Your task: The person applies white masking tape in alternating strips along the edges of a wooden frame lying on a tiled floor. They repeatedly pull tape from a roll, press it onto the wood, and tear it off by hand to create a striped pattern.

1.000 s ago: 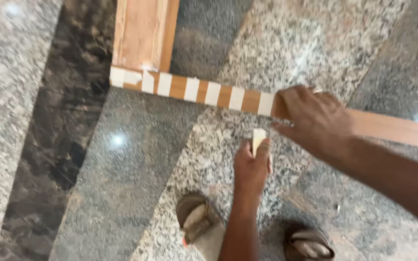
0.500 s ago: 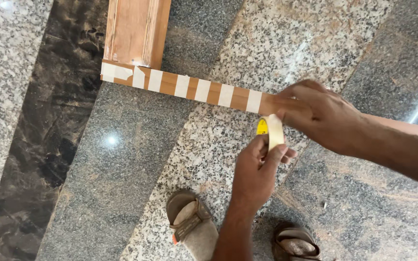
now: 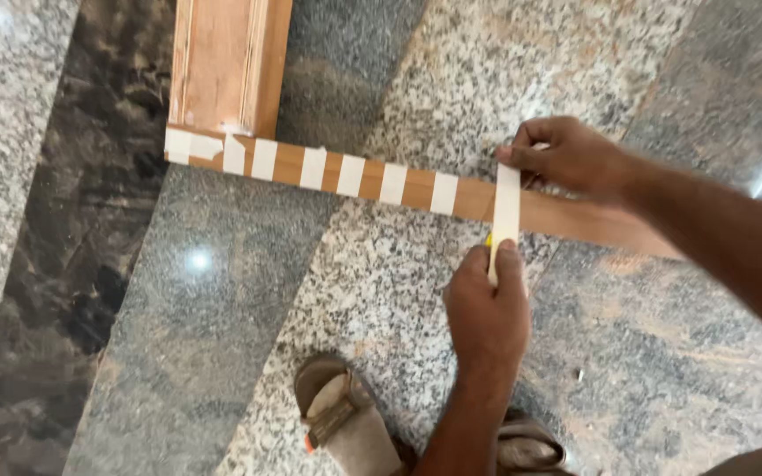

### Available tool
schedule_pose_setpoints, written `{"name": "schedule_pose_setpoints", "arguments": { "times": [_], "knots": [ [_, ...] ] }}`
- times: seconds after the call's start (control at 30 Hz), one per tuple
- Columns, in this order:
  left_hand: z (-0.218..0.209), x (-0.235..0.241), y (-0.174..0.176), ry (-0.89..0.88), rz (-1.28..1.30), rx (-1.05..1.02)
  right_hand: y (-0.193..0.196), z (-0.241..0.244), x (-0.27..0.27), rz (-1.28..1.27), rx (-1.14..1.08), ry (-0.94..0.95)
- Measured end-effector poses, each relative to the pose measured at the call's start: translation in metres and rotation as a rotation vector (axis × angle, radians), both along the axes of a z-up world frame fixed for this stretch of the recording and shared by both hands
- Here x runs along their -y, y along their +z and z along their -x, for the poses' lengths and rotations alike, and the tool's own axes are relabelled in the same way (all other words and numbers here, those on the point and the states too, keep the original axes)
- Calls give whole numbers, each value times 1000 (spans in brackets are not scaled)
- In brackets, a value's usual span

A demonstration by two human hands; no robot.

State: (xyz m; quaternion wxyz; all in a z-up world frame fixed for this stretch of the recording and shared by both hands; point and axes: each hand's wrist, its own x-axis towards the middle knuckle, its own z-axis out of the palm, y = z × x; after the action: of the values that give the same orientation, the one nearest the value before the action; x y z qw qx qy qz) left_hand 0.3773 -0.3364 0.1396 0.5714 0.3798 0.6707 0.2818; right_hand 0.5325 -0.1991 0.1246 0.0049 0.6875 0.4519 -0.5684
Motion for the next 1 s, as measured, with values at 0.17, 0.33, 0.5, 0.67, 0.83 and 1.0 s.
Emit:
{"name": "schedule_pose_setpoints", "arguments": {
  "times": [0.17,0.33,0.5,0.67,0.83,1.0],
  "knots": [
    [5,15,-23,63,145,221,-35,-18,9,166,42,97],
    [13,-4,-40,66,402,312,-31,-1,5,35,111,172],
    [14,-13,-52,75,515,340,3,4,44,-65,316,483],
    [12,-18,-63,82,526,442,10,18,68,-365,564,699],
    [17,-24,-70,63,586,431,7,33,63,-295,573,633],
    [3,-27,-74,-72,758,326,-3,29,63,-246,581,658]
  ]
}}
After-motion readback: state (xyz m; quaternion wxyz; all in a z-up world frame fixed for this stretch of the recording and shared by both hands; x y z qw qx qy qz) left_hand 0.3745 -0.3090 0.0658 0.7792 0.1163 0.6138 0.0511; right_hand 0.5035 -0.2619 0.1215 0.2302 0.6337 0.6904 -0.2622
